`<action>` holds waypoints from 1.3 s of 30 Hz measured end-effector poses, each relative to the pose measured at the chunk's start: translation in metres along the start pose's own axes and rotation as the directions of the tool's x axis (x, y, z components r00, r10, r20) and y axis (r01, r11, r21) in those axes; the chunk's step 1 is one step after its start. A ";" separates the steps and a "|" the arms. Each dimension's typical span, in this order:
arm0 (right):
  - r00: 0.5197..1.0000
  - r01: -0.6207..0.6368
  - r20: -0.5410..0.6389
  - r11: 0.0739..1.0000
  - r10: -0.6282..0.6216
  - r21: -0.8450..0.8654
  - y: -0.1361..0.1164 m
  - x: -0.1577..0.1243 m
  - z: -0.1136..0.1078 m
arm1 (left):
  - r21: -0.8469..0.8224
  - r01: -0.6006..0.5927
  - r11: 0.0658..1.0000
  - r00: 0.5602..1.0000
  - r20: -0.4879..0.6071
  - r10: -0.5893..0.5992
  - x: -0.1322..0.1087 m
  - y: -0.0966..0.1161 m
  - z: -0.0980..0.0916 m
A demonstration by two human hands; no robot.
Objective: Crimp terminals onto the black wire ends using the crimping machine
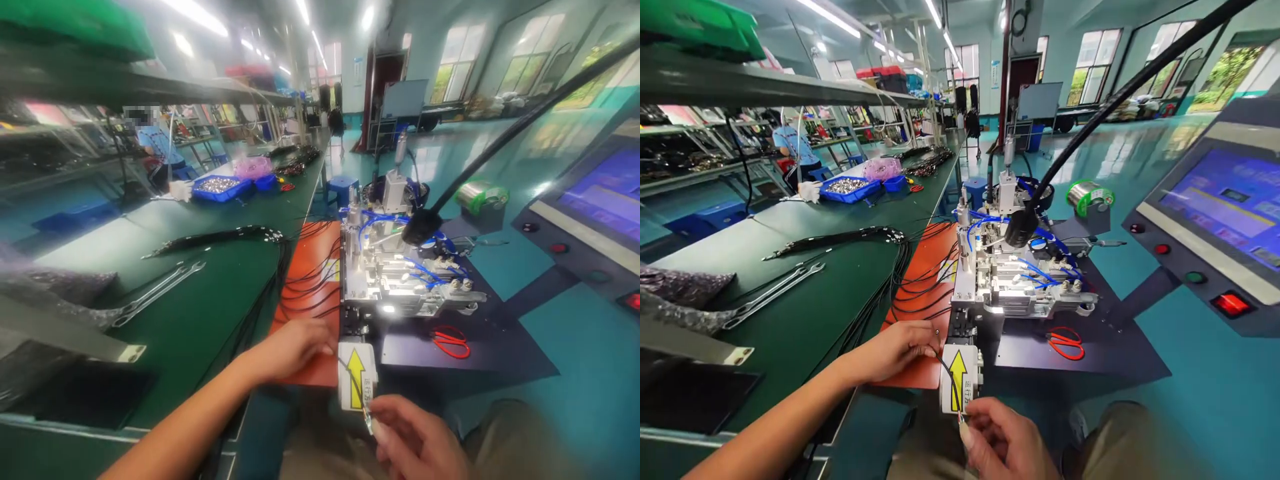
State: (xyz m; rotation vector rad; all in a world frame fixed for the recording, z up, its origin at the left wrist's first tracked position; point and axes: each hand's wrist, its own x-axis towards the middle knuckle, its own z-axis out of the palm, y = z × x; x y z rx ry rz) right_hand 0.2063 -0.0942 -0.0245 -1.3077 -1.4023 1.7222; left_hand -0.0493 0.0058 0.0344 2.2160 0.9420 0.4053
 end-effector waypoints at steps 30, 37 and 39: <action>0.990 -0.141 0.050 0.956 0.132 0.259 -0.002 -0.007 0.013 | 0.054 -0.037 0.998 0.999 -0.005 0.037 0.006 -0.012 0.006; 0.993 -0.114 0.032 0.954 0.109 0.276 -0.002 -0.004 0.016 | 0.060 -0.019 0.998 1.000 -0.008 0.020 0.006 -0.013 0.006; 0.995 -0.101 0.029 0.955 0.097 0.278 0.000 -0.004 0.017 | 0.057 -0.015 0.998 1.000 -0.003 0.015 0.006 -0.012 0.006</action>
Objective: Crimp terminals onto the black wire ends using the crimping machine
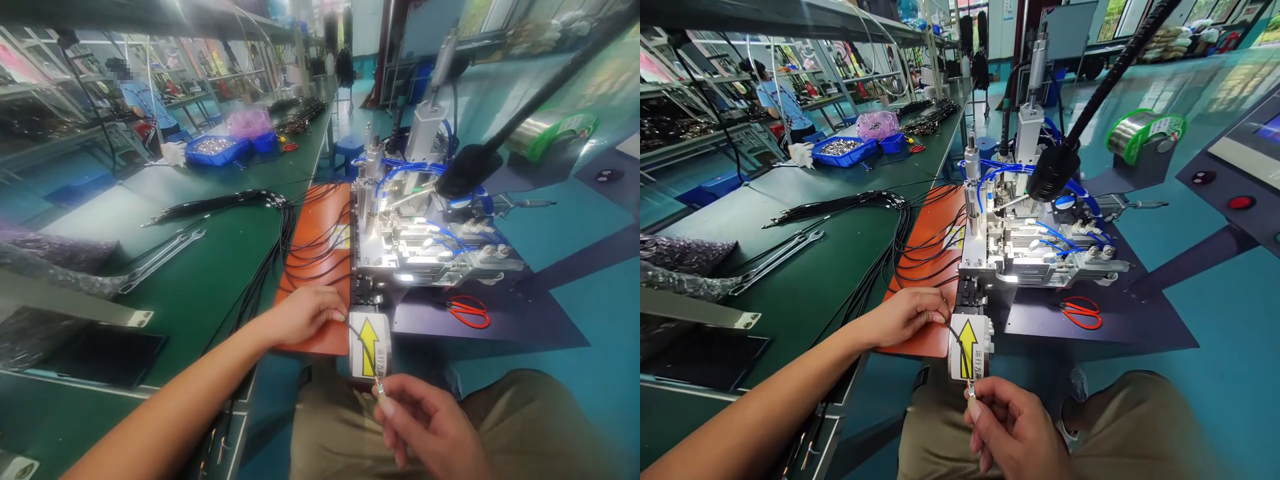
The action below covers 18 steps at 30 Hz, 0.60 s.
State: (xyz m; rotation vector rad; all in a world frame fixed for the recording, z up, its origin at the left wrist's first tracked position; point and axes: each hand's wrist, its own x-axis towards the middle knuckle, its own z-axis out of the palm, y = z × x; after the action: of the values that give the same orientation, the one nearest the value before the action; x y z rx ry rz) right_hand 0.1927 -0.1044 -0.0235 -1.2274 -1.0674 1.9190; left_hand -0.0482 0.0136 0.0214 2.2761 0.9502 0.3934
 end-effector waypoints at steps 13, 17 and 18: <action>1.000 0.003 -0.021 1.000 -0.003 -0.002 0.000 -0.003 0.000 | -0.002 0.008 1.000 1.000 0.009 -0.008 -0.001 -0.001 0.001; 1.000 0.007 -0.025 1.000 -0.008 -0.017 -0.001 -0.002 0.001 | -0.014 0.012 1.000 1.000 0.007 -0.012 0.000 -0.001 0.000; 1.000 0.010 -0.023 1.000 -0.011 -0.020 -0.002 -0.002 0.001 | -0.023 0.013 1.000 1.000 0.010 -0.013 0.000 -0.001 -0.001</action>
State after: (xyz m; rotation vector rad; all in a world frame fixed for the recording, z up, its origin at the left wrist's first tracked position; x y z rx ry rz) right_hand 0.1926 -0.1052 -0.0204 -1.2500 -1.0815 1.8858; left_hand -0.0496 0.0145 0.0219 2.2484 0.9501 0.3854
